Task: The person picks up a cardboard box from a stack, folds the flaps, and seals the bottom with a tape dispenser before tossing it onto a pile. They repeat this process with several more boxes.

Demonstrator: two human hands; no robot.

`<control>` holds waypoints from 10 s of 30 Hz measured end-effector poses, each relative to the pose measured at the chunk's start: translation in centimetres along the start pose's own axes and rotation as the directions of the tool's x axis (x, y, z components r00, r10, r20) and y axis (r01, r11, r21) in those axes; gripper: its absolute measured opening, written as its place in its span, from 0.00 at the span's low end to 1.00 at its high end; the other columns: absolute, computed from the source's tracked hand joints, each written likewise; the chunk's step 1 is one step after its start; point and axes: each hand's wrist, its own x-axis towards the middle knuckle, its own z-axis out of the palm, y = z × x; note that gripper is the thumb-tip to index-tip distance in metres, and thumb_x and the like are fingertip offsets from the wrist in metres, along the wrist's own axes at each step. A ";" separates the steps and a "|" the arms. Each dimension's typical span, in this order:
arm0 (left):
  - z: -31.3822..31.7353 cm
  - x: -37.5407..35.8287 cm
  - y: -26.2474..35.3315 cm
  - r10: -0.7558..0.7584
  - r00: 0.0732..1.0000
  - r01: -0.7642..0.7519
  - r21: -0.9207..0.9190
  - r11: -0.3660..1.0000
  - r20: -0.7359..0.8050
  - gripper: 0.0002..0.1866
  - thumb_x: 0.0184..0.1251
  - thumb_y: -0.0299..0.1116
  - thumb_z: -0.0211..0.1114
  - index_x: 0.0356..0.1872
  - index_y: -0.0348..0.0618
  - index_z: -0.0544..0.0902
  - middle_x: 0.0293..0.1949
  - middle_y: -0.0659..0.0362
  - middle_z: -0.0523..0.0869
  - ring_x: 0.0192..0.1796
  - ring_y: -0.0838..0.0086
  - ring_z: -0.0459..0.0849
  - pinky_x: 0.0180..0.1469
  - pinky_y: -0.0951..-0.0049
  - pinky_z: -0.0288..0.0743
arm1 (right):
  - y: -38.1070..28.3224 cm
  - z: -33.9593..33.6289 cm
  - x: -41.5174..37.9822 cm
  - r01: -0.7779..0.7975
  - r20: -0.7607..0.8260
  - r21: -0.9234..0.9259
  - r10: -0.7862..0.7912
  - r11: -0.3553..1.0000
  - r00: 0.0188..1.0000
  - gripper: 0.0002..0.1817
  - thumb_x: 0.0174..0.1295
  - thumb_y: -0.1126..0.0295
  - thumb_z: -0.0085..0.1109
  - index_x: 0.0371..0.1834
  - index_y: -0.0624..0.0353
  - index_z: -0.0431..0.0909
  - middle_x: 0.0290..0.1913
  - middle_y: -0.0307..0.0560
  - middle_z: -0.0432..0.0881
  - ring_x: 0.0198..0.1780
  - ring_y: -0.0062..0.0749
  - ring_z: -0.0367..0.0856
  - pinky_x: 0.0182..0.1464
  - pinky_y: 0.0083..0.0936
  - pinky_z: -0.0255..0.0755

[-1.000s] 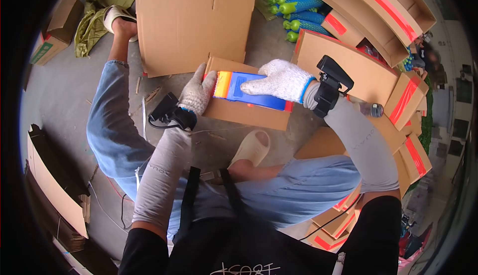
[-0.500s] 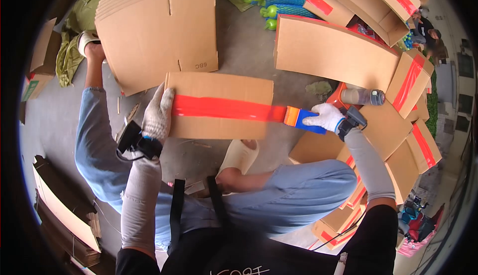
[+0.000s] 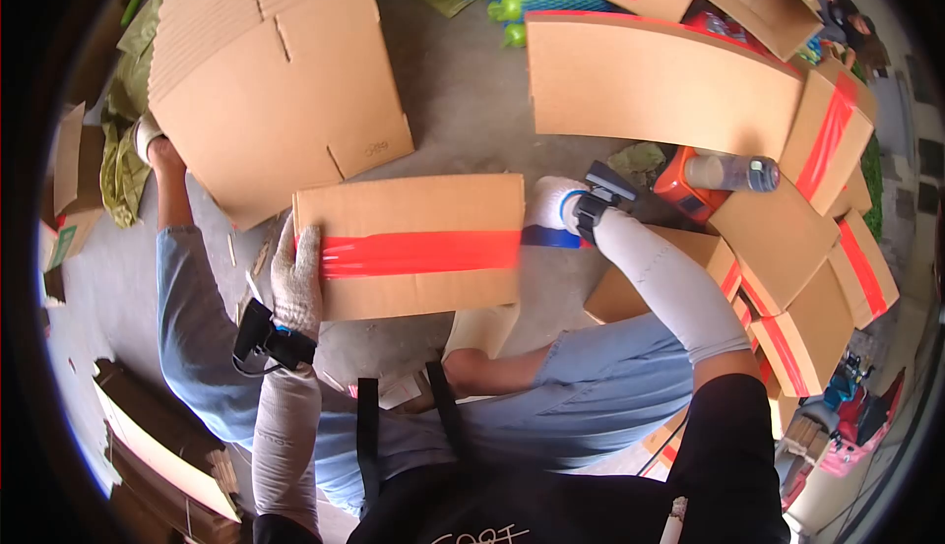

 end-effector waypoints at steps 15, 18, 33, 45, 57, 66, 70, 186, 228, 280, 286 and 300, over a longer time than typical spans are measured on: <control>-1.2 3.1 -4.2 0.038 0.979 0.003 -0.200 0.980 0.199 0.26 0.72 0.41 0.64 0.61 0.30 0.74 0.50 0.54 0.84 0.49 0.74 0.82 0.54 0.74 0.76 | -3.2 -1.5 -24.9 -0.226 -0.063 0.945 0.809 0.237 0.585 0.37 0.55 0.34 0.60 0.43 0.63 0.85 0.35 0.56 0.87 0.38 0.41 0.86 0.40 0.37 0.76; -1.0 3.5 -4.9 0.072 0.985 -0.037 -0.218 0.975 0.155 0.31 0.70 0.43 0.67 0.63 0.28 0.72 0.51 0.51 0.83 0.50 0.72 0.82 0.55 0.73 0.77 | -5.1 5.2 -33.8 -0.010 -0.154 0.987 0.975 0.158 0.161 0.29 0.57 0.42 0.62 0.39 0.61 0.84 0.31 0.55 0.86 0.34 0.42 0.86 0.36 0.38 0.75; -2.7 -1.5 -4.5 0.046 0.955 0.047 -0.302 0.952 0.292 0.26 0.75 0.42 0.60 0.69 0.42 0.71 0.57 0.55 0.81 0.54 0.71 0.80 0.56 0.70 0.77 | -14.6 -1.0 -23.5 0.083 -0.264 0.964 0.938 0.252 0.225 0.47 0.61 0.37 0.57 0.70 0.69 0.65 0.63 0.68 0.75 0.64 0.58 0.75 0.67 0.42 0.66; -0.7 -10.2 1.1 0.547 0.784 -0.458 -0.321 0.829 0.293 0.32 0.74 0.33 0.59 0.74 0.34 0.60 0.66 0.51 0.73 0.66 0.68 0.73 0.68 0.69 0.66 | -21.9 -2.6 -26.2 0.359 -0.502 0.771 0.849 0.526 -0.165 0.35 0.68 0.62 0.60 0.74 0.62 0.60 0.67 0.55 0.72 0.69 0.40 0.70 0.68 0.35 0.65; 22.8 -9.8 27.7 0.843 0.357 -0.749 -0.416 0.515 0.402 0.31 0.62 0.30 0.68 0.68 0.37 0.71 0.64 0.47 0.78 0.68 0.61 0.75 0.69 0.65 0.68 | -4.2 13.2 -40.3 0.632 0.128 0.636 0.747 0.443 -0.653 0.26 0.69 0.72 0.59 0.68 0.72 0.66 0.65 0.57 0.75 0.65 0.36 0.74 0.68 0.30 0.67; -14.7 17.2 -2.7 0.440 0.818 -0.280 0.412 0.867 -0.371 0.42 0.54 0.35 0.75 0.70 0.29 0.66 0.63 0.40 0.78 0.67 0.56 0.75 0.68 0.65 0.68 | -13.9 5.3 -25.2 0.007 -0.531 0.846 0.844 0.533 -0.072 0.10 0.63 0.69 0.64 0.44 0.60 0.84 0.39 0.55 0.87 0.41 0.47 0.88 0.44 0.35 0.81; -22.1 21.5 -5.4 0.211 0.879 -0.098 0.272 0.957 -0.428 0.48 0.53 0.36 0.77 0.72 0.27 0.61 0.57 0.41 0.81 0.54 0.60 0.84 0.57 0.68 0.77 | -13.0 2.0 -21.6 -0.079 -0.527 0.772 0.705 0.631 0.475 0.18 0.61 0.55 0.62 0.47 0.56 0.84 0.41 0.53 0.87 0.45 0.50 0.86 0.47 0.42 0.78; -4.0 -6.6 -1.4 0.603 0.569 -0.702 0.712 0.001 0.560 0.39 0.66 0.52 0.58 0.72 0.35 0.64 0.72 0.42 0.66 0.76 0.49 0.62 0.76 0.44 0.49 | -23.7 -6.7 -7.7 0.000 -0.870 0.440 0.426 0.898 0.249 0.39 0.56 0.55 0.64 0.69 0.63 0.68 0.72 0.59 0.66 0.74 0.52 0.61 0.76 0.47 0.49; -0.2 -6.9 1.5 0.529 0.705 -0.708 0.509 0.489 0.473 0.40 0.69 0.51 0.54 0.72 0.30 0.62 0.74 0.43 0.64 0.77 0.51 0.58 0.79 0.55 0.45 | -13.4 -11.9 -13.6 0.572 -0.591 0.807 0.196 0.146 0.783 0.37 0.49 0.43 0.78 0.46 0.68 0.82 0.38 0.39 0.84 0.41 0.18 0.77 0.43 0.22 0.74; -1.9 6.8 -17.7 -0.287 0.957 0.291 0.155 0.944 -0.046 0.34 0.67 0.53 0.64 0.60 0.30 0.76 0.53 0.41 0.85 0.56 0.55 0.83 0.62 0.63 0.72 | -16.6 -17.4 -11.4 0.166 -0.341 0.896 0.398 0.412 0.851 0.18 0.61 0.60 0.70 0.37 0.68 0.86 0.29 0.42 0.86 0.32 0.16 0.79 0.34 0.21 0.73; -5.5 2.3 -3.5 0.037 0.947 0.102 -0.407 0.908 0.320 0.40 0.68 0.53 0.64 0.72 0.33 0.65 0.63 0.37 0.77 0.66 0.50 0.76 0.69 0.64 0.67 | -16.6 -17.1 -11.1 0.278 -0.448 0.861 0.376 0.427 0.811 0.24 0.56 0.50 0.71 0.35 0.65 0.87 0.24 0.47 0.85 0.27 0.22 0.82 0.31 0.26 0.74; -3.1 0.3 -1.8 0.187 0.969 -0.197 0.054 0.979 0.162 0.36 0.70 0.51 0.63 0.71 0.36 0.67 0.58 0.41 0.82 0.61 0.59 0.81 0.63 0.67 0.72 | -10.6 -12.1 -17.4 -0.160 -0.076 0.816 0.378 0.556 0.923 0.32 0.53 0.38 0.65 0.34 0.64 0.88 0.28 0.55 0.87 0.30 0.36 0.86 0.38 0.32 0.77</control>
